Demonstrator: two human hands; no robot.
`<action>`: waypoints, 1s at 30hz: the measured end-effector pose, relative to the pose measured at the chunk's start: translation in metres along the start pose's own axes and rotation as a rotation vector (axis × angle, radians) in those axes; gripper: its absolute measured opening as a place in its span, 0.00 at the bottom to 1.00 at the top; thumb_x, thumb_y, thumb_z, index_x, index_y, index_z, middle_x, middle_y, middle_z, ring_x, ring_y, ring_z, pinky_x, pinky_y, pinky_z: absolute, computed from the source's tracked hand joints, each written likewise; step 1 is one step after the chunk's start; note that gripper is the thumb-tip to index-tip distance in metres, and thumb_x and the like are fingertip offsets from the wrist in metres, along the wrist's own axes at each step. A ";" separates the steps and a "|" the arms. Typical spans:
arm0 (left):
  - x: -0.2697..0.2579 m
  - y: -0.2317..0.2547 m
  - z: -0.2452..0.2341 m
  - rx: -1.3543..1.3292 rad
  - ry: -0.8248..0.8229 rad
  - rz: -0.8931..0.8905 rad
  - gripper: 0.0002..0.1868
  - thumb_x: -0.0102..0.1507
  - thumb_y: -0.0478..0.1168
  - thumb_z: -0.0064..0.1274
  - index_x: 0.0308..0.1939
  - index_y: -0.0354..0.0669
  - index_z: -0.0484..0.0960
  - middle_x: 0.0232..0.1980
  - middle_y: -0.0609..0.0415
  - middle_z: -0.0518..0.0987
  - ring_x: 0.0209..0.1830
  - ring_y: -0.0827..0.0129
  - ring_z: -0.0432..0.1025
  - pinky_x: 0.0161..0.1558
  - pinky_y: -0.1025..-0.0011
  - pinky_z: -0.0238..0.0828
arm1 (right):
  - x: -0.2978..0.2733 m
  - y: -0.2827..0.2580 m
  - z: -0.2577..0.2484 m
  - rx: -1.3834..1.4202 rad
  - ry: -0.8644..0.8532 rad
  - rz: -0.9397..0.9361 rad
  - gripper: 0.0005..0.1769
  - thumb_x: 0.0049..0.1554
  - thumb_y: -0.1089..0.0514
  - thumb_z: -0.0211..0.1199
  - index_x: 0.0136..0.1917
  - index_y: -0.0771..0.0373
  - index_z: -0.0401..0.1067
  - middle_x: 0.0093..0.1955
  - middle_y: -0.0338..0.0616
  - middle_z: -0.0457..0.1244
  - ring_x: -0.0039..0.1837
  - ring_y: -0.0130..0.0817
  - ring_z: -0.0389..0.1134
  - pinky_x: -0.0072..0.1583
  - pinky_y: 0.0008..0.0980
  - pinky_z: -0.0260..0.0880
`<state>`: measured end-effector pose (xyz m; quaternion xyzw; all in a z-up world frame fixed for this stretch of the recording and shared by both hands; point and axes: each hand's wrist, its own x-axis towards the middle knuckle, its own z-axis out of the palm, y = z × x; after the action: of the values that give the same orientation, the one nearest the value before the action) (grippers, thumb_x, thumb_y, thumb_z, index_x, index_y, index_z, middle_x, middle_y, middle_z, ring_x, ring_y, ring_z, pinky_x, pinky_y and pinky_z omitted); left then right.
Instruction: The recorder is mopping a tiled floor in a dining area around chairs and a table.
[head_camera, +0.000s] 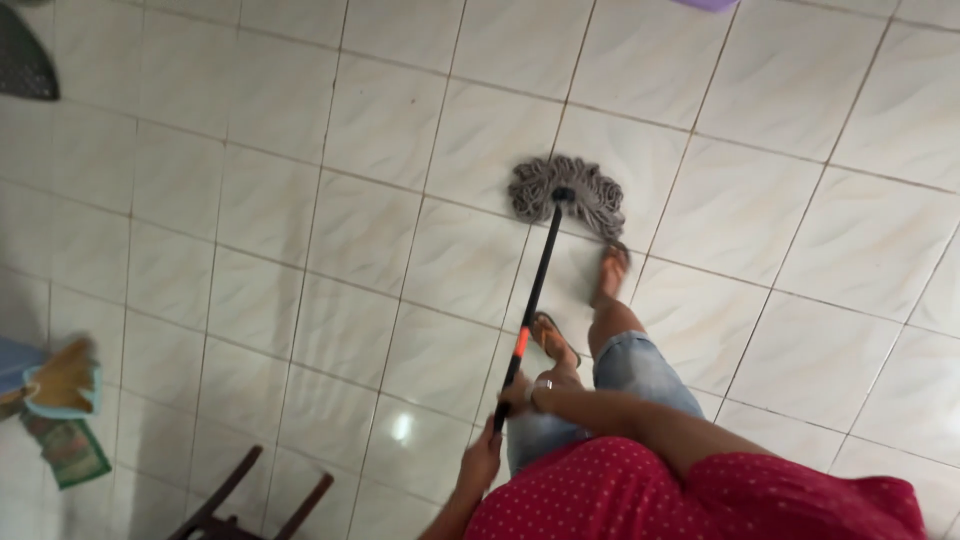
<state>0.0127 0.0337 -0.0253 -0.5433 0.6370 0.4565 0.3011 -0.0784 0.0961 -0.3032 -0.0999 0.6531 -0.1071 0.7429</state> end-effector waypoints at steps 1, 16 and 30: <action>0.028 0.019 -0.005 0.022 0.032 0.064 0.29 0.69 0.51 0.44 0.75 0.64 0.62 0.36 0.36 0.82 0.37 0.43 0.79 0.40 0.52 0.74 | 0.021 -0.009 -0.029 -0.304 0.133 -0.248 0.23 0.49 0.40 0.73 0.50 0.54 0.74 0.52 0.51 0.69 0.55 0.48 0.73 0.57 0.50 0.76; 0.252 0.270 -0.072 0.112 0.167 0.269 0.32 0.71 0.53 0.41 0.79 0.67 0.53 0.39 0.34 0.81 0.38 0.35 0.76 0.39 0.44 0.72 | 0.103 -0.148 -0.358 0.185 0.541 -0.207 0.40 0.52 0.43 0.66 0.72 0.56 0.57 0.41 0.52 0.68 0.38 0.50 0.73 0.36 0.43 0.75; 0.202 0.310 -0.163 0.079 0.035 0.118 0.32 0.70 0.51 0.43 0.78 0.63 0.56 0.38 0.35 0.82 0.41 0.41 0.79 0.44 0.52 0.74 | -0.021 -0.266 -0.358 0.506 0.036 -0.039 0.34 0.56 0.54 0.71 0.67 0.55 0.52 0.54 0.58 0.67 0.50 0.54 0.75 0.43 0.54 0.81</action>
<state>-0.3148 -0.2012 -0.0582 -0.5003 0.6906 0.4384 0.2837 -0.4441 -0.1550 -0.2519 0.0788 0.6164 -0.2832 0.7305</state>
